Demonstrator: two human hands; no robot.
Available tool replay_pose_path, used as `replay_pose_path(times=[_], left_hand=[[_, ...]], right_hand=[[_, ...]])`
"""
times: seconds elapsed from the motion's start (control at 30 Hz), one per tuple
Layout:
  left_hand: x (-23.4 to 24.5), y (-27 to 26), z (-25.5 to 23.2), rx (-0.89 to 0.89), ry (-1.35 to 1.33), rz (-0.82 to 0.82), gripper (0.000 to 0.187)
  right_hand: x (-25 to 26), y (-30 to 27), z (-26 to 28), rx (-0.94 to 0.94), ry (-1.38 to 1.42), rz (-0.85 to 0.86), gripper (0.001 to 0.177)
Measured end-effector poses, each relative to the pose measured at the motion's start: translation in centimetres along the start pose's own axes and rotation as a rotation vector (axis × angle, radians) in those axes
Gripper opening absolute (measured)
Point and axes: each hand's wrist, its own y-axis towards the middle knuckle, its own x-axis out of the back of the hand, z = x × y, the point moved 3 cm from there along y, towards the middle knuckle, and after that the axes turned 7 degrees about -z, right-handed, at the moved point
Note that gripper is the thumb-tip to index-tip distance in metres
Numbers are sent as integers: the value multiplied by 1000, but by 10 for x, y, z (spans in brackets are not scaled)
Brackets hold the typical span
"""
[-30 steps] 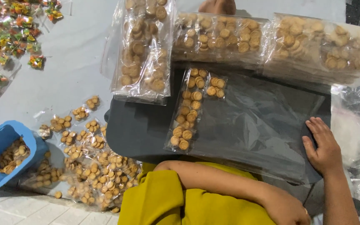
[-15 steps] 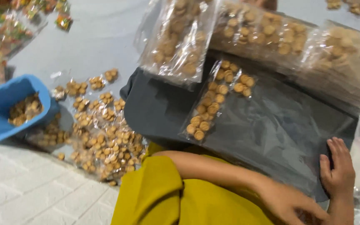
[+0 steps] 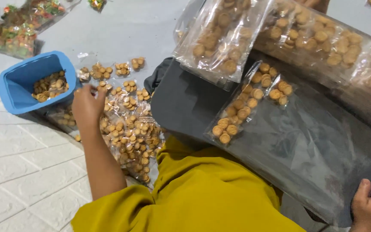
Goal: Manually packaging small cookies into individual plastic bags and then arranging them into a larger plastic sleeve.
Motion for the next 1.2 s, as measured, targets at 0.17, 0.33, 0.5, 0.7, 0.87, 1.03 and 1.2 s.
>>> replay_pose_path(times=[0.17, 0.33, 0.5, 0.7, 0.87, 1.03, 1.2], left_hand=[[-67, -11, 71, 342, 432, 191, 23], [-149, -37, 83, 548, 287, 524, 85], [-137, -36, 68, 575, 78, 455, 33], [-102, -23, 77, 513, 26, 409, 32], [-85, -12, 62, 537, -110, 389, 36], [-68, 1, 28, 342, -308, 107, 21], [-123, 20, 47, 418, -788, 15, 39]], right_hand=[[-7, -8, -8, -50, -31, 35, 46], [-9, -9, -13, -24, 28, 38, 45], [-12, -13, -23, 8, -25, 27, 45], [-16, -12, -16, 20, -93, 38, 43], [-16, -14, -18, 6, -94, 45, 43], [-13, -10, -12, 17, -90, 48, 43], [-17, -15, -22, 21, -86, 51, 42]])
